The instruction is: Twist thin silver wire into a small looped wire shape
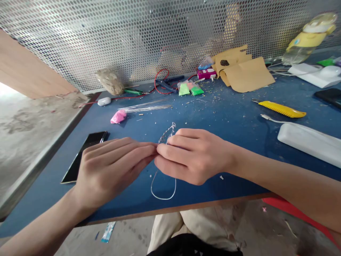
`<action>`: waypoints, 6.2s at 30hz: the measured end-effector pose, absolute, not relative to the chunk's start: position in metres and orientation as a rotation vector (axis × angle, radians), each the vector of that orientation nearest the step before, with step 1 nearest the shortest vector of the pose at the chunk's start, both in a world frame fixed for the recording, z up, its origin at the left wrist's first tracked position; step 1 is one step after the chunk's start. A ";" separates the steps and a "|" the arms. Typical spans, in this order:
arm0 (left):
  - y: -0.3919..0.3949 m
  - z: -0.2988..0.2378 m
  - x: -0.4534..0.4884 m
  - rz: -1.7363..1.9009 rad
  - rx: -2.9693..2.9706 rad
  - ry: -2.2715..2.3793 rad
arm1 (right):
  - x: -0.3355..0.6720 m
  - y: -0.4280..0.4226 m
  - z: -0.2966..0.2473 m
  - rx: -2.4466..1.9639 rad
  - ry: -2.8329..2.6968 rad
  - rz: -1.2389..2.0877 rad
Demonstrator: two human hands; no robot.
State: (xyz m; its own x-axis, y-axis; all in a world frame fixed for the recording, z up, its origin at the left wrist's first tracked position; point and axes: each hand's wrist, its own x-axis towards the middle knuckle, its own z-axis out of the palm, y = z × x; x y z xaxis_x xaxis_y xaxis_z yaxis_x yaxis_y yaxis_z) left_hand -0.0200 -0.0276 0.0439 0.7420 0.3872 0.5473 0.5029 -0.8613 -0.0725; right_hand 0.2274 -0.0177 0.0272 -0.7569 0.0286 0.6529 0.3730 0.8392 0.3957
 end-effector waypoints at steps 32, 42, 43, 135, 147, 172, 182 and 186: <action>-0.014 0.029 -0.021 -0.935 -2.577 -0.574 | 0.219 -0.012 0.016 -0.627 -2.062 0.255; -0.006 0.027 -0.011 -1.153 -2.754 -0.920 | 0.213 -0.009 0.011 -0.656 -1.831 0.429; -0.004 0.025 -0.009 -1.194 -2.811 -1.029 | 0.214 -0.009 0.010 -0.677 -1.824 0.429; 0.000 0.011 -0.011 -1.279 -2.986 -1.289 | 0.230 0.008 0.003 -0.816 -2.329 -0.213; -0.004 0.008 -0.006 -1.343 -2.889 -1.331 | 0.221 -0.004 0.002 -0.891 -2.226 0.059; -0.008 0.009 -0.007 -1.270 -3.022 -1.207 | 0.223 0.001 0.007 -0.828 -1.655 1.776; -0.006 0.005 -0.003 -1.125 -3.066 -1.352 | 0.223 -0.005 0.004 -1.012 -2.123 0.516; -0.007 0.006 -0.002 -1.159 -3.044 -1.387 | 0.219 -0.006 0.002 -0.994 -2.062 0.487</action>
State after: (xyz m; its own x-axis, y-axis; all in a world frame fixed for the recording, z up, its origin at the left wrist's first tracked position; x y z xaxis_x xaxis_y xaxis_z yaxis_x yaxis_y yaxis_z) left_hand -0.0017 -0.0065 0.0057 0.4991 0.7745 0.3887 0.5201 -0.6265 0.5805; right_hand 0.2192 -0.0064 0.0022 -0.3896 0.7842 0.4829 0.4850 0.6204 -0.6163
